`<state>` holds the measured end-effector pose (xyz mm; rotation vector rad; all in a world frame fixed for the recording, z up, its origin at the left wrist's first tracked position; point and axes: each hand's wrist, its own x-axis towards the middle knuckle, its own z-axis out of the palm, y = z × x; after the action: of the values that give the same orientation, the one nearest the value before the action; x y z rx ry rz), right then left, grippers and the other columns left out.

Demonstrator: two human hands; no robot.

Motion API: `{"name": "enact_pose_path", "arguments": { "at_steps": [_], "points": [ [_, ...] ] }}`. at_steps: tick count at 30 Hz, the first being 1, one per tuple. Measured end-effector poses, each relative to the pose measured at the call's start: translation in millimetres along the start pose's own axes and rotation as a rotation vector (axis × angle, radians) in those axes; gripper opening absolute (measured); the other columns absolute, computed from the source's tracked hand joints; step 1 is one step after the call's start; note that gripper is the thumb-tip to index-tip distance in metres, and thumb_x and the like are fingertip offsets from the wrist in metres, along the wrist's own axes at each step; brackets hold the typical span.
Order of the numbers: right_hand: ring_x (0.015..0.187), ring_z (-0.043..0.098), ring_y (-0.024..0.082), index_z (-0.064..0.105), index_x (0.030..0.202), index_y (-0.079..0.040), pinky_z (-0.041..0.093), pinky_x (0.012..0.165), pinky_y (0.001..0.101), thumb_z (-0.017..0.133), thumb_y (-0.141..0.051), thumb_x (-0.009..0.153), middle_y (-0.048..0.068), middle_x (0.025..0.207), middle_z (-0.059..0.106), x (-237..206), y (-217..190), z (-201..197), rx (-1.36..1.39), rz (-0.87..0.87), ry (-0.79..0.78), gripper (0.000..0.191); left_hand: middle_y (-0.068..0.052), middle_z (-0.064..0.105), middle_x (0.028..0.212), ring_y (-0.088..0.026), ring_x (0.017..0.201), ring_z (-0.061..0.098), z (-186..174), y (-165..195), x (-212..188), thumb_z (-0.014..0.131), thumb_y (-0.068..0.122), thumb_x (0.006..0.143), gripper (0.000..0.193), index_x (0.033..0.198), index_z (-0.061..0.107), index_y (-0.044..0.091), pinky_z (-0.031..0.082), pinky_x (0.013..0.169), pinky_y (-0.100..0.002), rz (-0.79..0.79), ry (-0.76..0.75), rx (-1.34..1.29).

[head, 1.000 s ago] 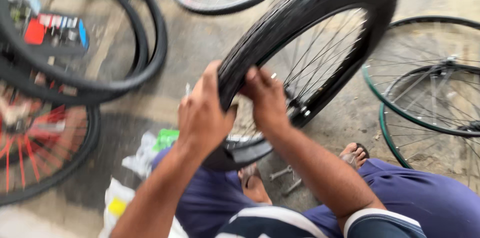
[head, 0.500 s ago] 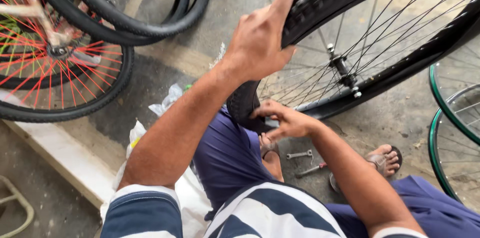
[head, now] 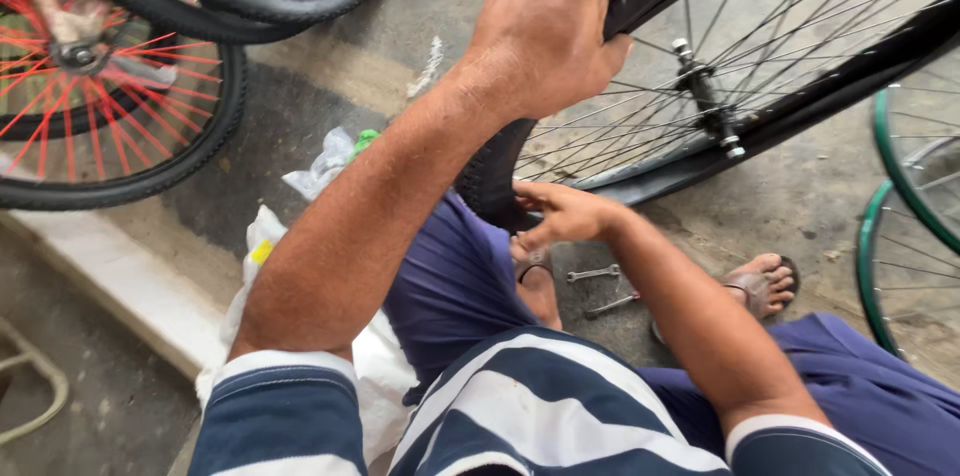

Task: The person removes a bicycle tire from a rim, then inserts a new inner tube and reseats the tire onto the rim. The person uses a tire lever to pry the tire bead over the rim edge.

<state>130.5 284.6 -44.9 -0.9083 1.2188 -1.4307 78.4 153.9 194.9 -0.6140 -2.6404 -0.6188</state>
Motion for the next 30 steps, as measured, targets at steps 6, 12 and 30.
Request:
{"name": "enact_pose_path", "arguments": {
  "at_steps": [6,12,30],
  "points": [
    [0.143,0.053,0.028,0.039,0.161,-0.005,0.038,0.123,0.0424,0.074,-0.012,0.092,0.016,0.155,0.054,-10.6,-30.0,-12.7,0.536,-0.293,-0.199,0.078,-0.02,0.073,0.103,-0.04,0.093,0.072,-6.7,7.7,14.8,0.085,0.013,0.072,0.099,0.153,0.03,0.001,0.057,0.082,-0.049,-0.021,-0.045,-0.043],
    [0.11,0.062,0.024,0.066,0.134,0.008,0.049,0.102,0.0397,0.064,-0.017,0.118,0.017,0.116,0.066,-2.1,-8.1,8.9,0.148,-0.334,0.548,0.03,-0.018,0.076,0.1,-0.04,0.094,0.074,-7.6,0.7,17.6,0.091,0.019,0.075,0.099,0.152,0.031,0.003,0.056,0.086,-0.05,-0.064,-0.144,-0.022],
    [0.073,0.056,0.01,0.065,0.102,0.002,0.05,0.067,0.029,0.065,-0.017,0.1,0.005,0.078,0.066,34.8,6.9,44.0,-0.154,-0.35,0.995,0.019,-0.021,0.07,0.107,-0.04,0.095,0.072,-0.4,36.5,41.9,0.093,0.029,0.067,0.103,0.148,0.034,0.004,0.056,0.086,-0.048,0.007,-0.233,-0.091]
  ]
}}
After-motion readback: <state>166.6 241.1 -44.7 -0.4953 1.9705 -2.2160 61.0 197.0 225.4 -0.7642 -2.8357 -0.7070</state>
